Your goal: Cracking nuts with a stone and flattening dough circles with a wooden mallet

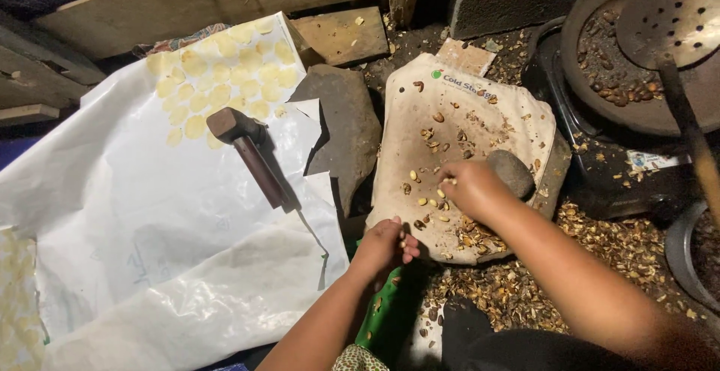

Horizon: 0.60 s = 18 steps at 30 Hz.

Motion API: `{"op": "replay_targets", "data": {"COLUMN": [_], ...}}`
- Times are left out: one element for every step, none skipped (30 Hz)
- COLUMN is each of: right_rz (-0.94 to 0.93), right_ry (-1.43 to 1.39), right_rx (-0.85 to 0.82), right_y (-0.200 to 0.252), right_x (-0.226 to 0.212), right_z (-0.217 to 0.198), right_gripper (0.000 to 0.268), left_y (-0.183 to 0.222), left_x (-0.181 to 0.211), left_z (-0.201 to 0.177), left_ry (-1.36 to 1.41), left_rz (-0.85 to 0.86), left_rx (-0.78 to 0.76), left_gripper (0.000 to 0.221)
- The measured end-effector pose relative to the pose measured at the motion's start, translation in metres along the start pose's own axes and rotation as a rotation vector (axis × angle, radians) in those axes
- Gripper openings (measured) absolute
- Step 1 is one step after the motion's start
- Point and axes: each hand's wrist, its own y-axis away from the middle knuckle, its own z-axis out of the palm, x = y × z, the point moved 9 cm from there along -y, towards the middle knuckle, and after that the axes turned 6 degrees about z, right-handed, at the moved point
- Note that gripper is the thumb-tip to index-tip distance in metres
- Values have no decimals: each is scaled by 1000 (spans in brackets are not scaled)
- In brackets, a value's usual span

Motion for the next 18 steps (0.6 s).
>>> {"op": "replay_targets", "data": {"right_rz": [4,-55,-116,-114,-125,-136,-138,-100,-63,-66,-20,25,28,-7,-41,-38,-78,-118], "right_ry": [1,108,216,215,261,307,306,241,174,174,72,-29,-29,52,133,132,210,288], "right_rx": [4,27,44,40,50,60,62,55,46,45,-18,-81,-83,-84,-82,-81,-68,-55], "right_y": [-8,-15,-21,-23,-28,-32,-30,-29,-28,-9,10,30,28,27,26,15,5,-5], "right_x": [7,8,9,18,23,29,28,31,34,18,6,-5,0,3,6,24,37,50], "right_z": [13,26,42,51,59,67,60,52,45,25,9,-6,7,21,35,52,69,86], "right_gripper": [15,16,17,17,14,11,11,10,9,9,10,13,13,13,17,17,19,20], "left_y": [7,14,23,29,35,40,43,47,50,51,51,51,49,46,43,40,36,33], "left_x": [13,24,33,39,48,57,61,65,69,69,71,73,69,65,62,59,56,54], "left_z": [10,19,26,31,38,45,48,53,58,55,53,51,48,44,41,39,35,30], "left_ry": [-1,110,224,225,291,357,356,394,434,434,367,300,300,239,175,173,131,88], "left_rz": [-1,-18,-38,-42,-57,-71,-68,-72,-76,-74,-29,16,12,22,32,30,31,31], "left_rx": [-5,15,43,44,27,10,10,-13,-33,-31,-53,-75,-74,-68,-64,-66,-46,-27], "left_gripper": [32,31,31,31,30,29,29,28,28,28,25,31,31,31,30,30,29,28]}}
